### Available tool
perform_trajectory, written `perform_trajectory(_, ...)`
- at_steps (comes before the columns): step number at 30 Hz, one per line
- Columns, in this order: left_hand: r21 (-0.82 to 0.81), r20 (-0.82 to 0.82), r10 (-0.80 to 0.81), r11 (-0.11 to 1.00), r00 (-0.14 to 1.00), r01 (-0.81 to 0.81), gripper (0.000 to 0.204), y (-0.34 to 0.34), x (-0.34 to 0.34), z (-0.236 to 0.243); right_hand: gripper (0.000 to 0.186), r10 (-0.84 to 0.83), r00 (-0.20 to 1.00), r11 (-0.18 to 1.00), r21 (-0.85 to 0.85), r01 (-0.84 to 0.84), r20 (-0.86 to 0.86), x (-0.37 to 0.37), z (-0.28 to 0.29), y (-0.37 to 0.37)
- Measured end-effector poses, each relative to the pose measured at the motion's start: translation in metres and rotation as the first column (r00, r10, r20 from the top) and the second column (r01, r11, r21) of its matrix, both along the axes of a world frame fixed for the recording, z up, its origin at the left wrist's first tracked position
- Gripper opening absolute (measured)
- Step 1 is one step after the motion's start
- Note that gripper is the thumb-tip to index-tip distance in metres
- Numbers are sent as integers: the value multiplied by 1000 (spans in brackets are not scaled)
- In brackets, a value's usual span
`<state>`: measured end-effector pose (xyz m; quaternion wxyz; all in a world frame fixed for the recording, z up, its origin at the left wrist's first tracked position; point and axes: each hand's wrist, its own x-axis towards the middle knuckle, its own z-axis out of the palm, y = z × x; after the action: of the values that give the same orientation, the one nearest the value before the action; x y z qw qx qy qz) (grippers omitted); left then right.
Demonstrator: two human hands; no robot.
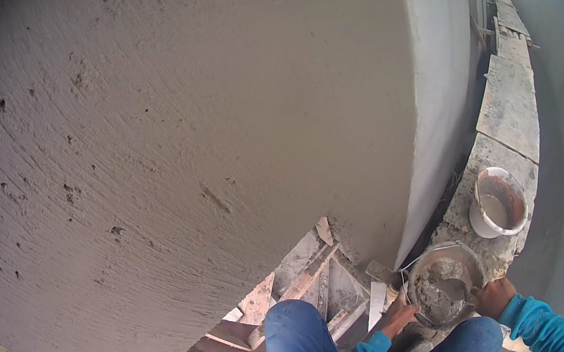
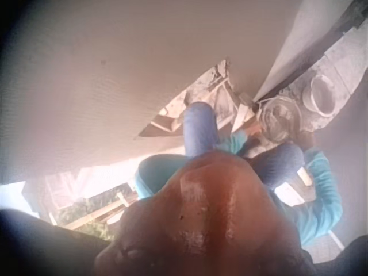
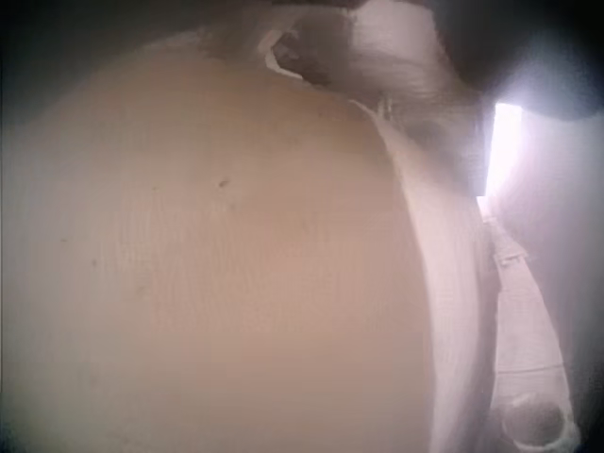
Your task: The person scoops wet cement from a bucket using a trowel and applies it to a vertical wall surface. They repeatedly smooth the applied cement with the trowel to create an even finish on the wall.
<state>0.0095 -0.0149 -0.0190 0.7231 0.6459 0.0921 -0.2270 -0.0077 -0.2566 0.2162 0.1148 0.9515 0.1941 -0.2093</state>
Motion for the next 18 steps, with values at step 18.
perform_trajectory(18,10,213,-47,999,976,46,81,-10,-16,59,47,-331,919,894,242,378,-216,-62,-168,-45)
